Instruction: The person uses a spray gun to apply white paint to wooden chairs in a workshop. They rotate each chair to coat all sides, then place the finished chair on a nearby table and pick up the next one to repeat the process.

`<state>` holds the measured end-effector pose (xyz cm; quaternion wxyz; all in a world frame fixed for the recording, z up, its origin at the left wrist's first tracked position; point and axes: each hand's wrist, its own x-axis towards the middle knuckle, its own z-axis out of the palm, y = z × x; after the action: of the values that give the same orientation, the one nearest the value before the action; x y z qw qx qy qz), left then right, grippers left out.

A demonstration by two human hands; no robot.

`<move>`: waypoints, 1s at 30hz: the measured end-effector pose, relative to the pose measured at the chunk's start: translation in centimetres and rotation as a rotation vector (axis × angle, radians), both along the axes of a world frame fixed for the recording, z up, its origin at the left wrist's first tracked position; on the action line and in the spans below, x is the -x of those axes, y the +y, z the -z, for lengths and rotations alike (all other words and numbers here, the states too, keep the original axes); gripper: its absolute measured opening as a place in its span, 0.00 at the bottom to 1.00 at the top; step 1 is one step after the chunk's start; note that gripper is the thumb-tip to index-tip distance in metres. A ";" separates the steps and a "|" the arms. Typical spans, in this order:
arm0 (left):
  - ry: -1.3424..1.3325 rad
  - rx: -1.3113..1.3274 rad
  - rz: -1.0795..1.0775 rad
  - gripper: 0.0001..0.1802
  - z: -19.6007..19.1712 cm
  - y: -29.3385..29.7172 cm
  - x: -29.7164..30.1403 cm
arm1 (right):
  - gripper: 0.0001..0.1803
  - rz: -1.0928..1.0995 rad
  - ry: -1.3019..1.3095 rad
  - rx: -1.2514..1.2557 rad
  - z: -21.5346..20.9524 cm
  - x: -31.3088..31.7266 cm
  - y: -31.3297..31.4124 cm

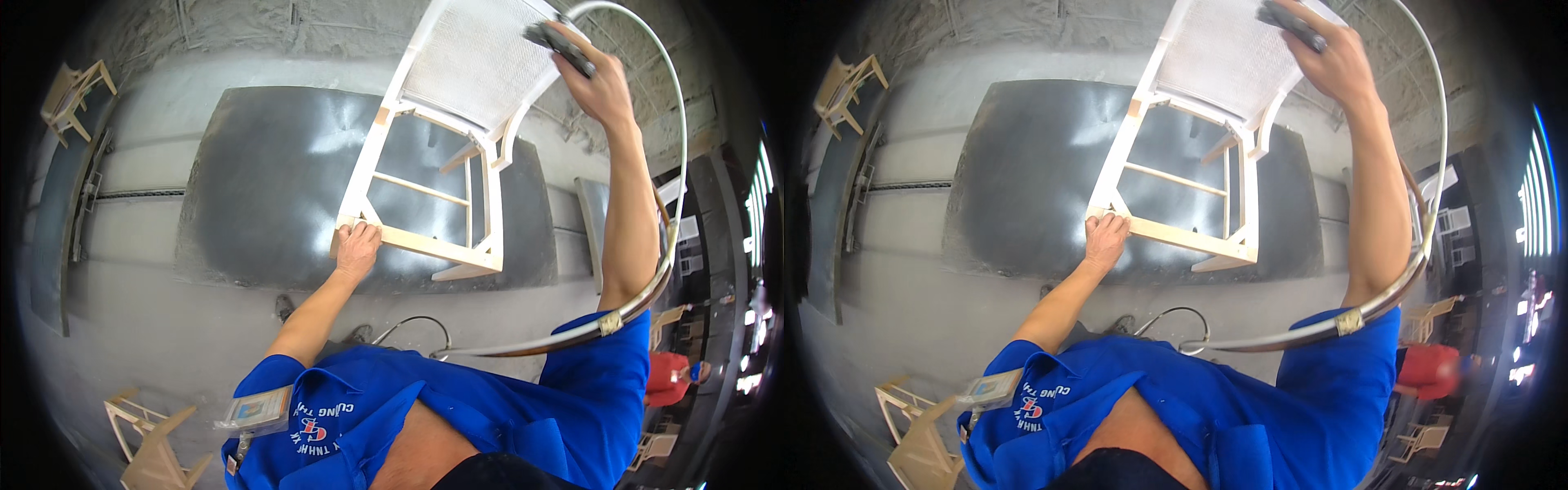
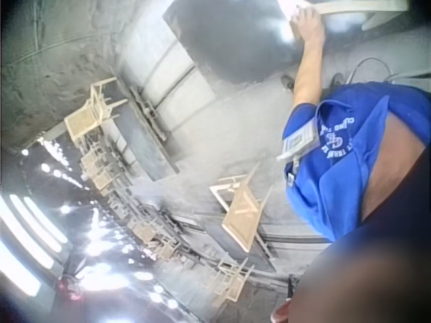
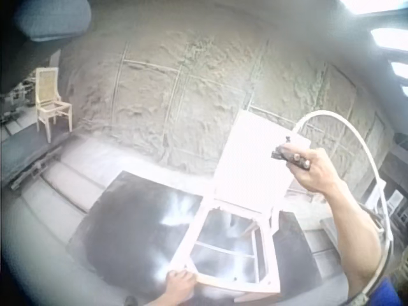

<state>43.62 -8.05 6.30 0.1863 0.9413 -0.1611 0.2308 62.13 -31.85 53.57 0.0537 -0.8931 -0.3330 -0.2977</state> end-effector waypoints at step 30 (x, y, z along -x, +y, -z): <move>-0.389 -0.356 0.078 0.19 -8.6 -1.0 -17.2 | 0.31 0.317 0.154 -1.645 31.7 30.6 -16.9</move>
<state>60.86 -9.03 14.92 -0.0077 0.8901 -0.2682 0.3683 31.58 -48.78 21.91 0.6674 -0.6234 0.1242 -0.3879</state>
